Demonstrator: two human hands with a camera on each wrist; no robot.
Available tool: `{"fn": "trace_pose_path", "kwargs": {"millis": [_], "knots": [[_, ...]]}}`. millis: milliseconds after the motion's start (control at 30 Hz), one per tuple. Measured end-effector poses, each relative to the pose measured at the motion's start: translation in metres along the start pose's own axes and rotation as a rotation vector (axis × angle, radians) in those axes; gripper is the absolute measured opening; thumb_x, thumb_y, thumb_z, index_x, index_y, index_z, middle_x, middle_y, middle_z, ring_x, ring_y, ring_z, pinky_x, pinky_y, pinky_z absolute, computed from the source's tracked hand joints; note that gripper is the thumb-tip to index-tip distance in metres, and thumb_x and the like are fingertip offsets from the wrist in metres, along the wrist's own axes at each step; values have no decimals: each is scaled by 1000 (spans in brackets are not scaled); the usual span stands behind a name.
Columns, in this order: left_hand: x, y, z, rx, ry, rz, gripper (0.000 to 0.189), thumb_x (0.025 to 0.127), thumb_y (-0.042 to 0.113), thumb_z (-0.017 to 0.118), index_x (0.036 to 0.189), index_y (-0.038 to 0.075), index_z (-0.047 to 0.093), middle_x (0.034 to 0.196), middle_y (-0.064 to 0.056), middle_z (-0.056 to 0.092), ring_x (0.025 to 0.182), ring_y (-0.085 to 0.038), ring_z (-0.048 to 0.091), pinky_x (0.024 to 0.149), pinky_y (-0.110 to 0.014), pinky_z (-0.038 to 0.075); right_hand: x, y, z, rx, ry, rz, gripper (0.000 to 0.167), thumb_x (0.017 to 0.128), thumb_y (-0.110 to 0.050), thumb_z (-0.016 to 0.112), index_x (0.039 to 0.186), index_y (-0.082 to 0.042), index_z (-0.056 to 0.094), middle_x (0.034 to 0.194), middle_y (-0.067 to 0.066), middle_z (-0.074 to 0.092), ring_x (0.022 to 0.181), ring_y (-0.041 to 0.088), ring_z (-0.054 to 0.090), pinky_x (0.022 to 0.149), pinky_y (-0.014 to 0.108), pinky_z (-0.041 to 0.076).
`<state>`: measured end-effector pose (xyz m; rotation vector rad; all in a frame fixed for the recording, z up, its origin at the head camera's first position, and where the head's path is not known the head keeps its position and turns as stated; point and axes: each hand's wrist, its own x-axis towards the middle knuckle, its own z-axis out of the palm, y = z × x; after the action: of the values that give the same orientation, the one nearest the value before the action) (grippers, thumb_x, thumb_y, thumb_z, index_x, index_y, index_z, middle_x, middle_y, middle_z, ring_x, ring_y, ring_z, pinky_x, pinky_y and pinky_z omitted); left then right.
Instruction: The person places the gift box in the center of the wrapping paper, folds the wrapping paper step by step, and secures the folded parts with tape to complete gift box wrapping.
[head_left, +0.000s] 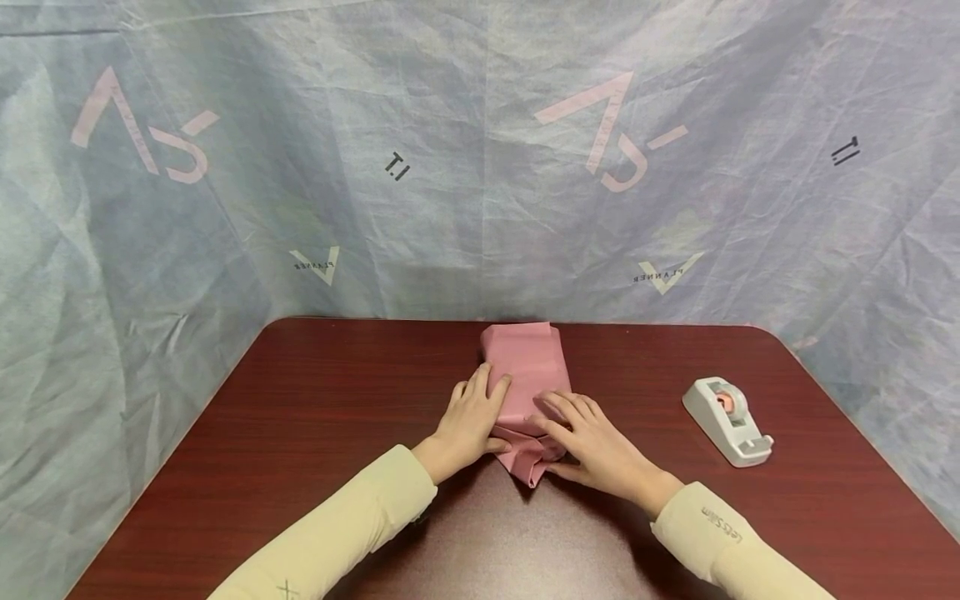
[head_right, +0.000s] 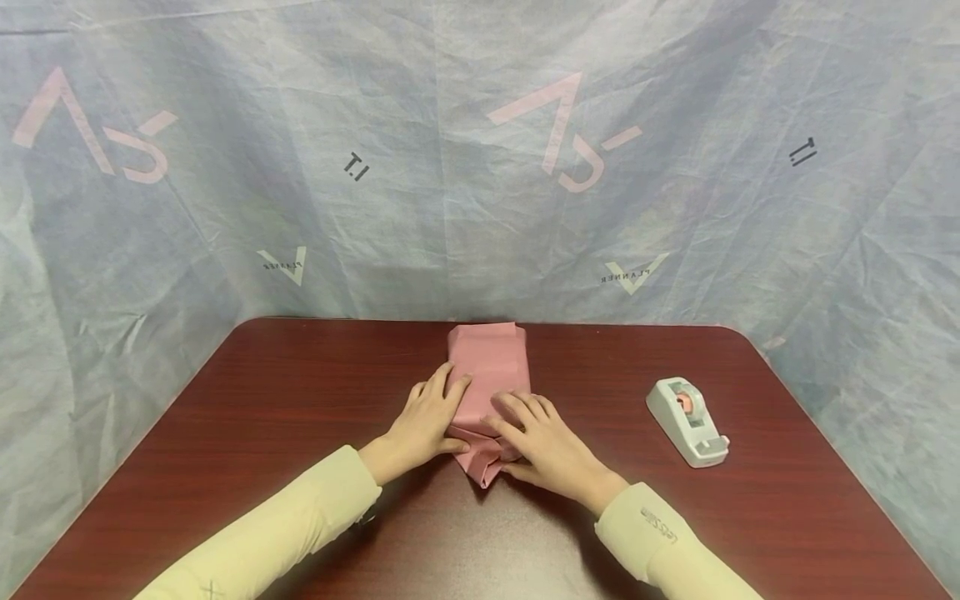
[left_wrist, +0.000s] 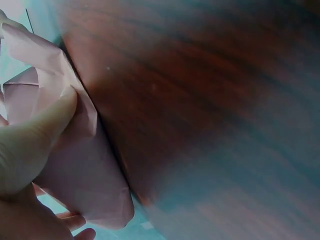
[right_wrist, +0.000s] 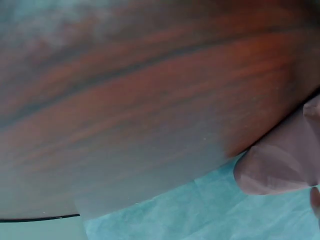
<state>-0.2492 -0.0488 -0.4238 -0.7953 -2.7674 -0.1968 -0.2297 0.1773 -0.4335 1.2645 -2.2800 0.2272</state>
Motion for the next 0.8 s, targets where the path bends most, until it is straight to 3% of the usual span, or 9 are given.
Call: {"fn": "trace_pose_path", "kwargs": {"millis": [167,300,467,800], "knots": [[-1,-1,-2,-47,-27,-13,98,63,45,79,139,8,29,146,-25,21,136,-35,24,101,-49,31,-1,-5,0,19,46,-78,45,65,-29,79,106,-19,63,128,13,48,118,29,42,95,44,32],[-1,-1,-3,-58,-41,-20,98,64,44,78,140,8,28,148,-24,19,137,-34,22,103,-50,30,0,-10,1,-17,10,-112,37,68,-33,77,102,-22,65,128,12,48,118,29,41,97,44,31],[0,-2,-2,-73,-43,-13,99,64,45,79,140,8,27,148,-24,19,137,-34,22,103,-52,29,0,-12,2,-57,-2,-131,25,72,-31,74,94,-22,67,125,11,50,115,27,44,98,44,31],[0,-3,-1,-60,4,40,95,64,41,80,136,5,30,143,-27,25,133,-38,28,99,-53,33,1,-12,4,-10,59,-118,5,78,-25,67,78,-21,69,121,10,53,107,27,48,91,46,35]]}}
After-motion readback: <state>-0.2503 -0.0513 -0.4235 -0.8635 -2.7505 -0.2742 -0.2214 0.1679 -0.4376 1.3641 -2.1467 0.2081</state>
